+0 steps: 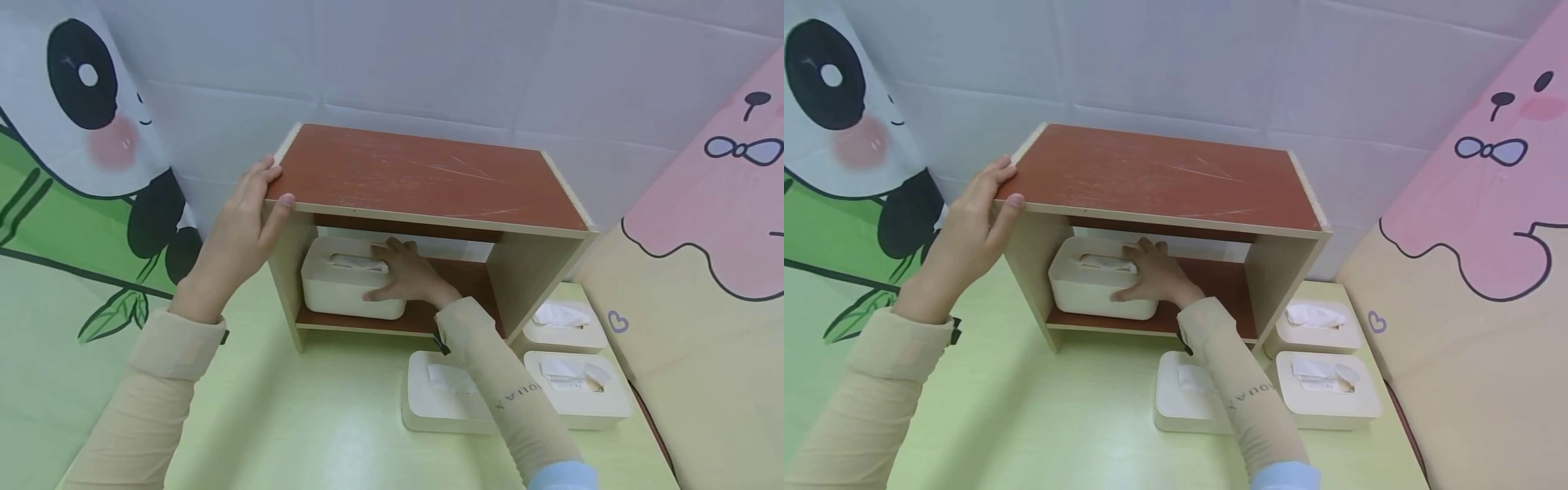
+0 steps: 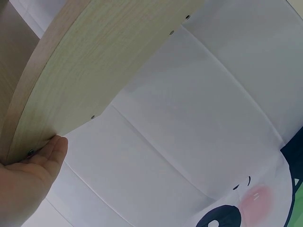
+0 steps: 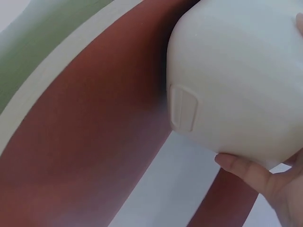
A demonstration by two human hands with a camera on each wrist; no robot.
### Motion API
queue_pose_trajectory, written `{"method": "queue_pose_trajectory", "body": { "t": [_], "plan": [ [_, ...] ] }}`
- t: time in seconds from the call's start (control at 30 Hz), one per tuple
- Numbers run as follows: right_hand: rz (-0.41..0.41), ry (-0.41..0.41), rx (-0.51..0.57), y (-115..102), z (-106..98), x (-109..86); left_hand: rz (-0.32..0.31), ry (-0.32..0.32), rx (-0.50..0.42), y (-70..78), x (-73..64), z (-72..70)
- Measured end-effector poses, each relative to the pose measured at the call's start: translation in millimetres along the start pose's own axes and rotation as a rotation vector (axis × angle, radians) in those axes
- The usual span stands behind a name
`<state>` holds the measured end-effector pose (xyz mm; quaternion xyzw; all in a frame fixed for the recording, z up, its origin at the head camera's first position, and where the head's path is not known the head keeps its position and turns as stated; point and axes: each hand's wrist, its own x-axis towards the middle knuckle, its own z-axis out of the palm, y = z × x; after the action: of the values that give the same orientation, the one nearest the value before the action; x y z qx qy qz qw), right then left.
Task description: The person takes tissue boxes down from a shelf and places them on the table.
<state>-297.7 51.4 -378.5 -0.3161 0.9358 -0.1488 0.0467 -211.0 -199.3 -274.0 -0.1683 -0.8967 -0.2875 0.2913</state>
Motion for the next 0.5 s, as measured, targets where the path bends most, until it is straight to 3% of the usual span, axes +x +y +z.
{"method": "queue_pose_trajectory", "body": {
  "t": [0.5],
  "plan": [
    [-0.037,0.054,-0.019,-2,0,-20.2,-0.011,-0.005,-0.011,0.9,-0.1,-0.9]
  ]
}}
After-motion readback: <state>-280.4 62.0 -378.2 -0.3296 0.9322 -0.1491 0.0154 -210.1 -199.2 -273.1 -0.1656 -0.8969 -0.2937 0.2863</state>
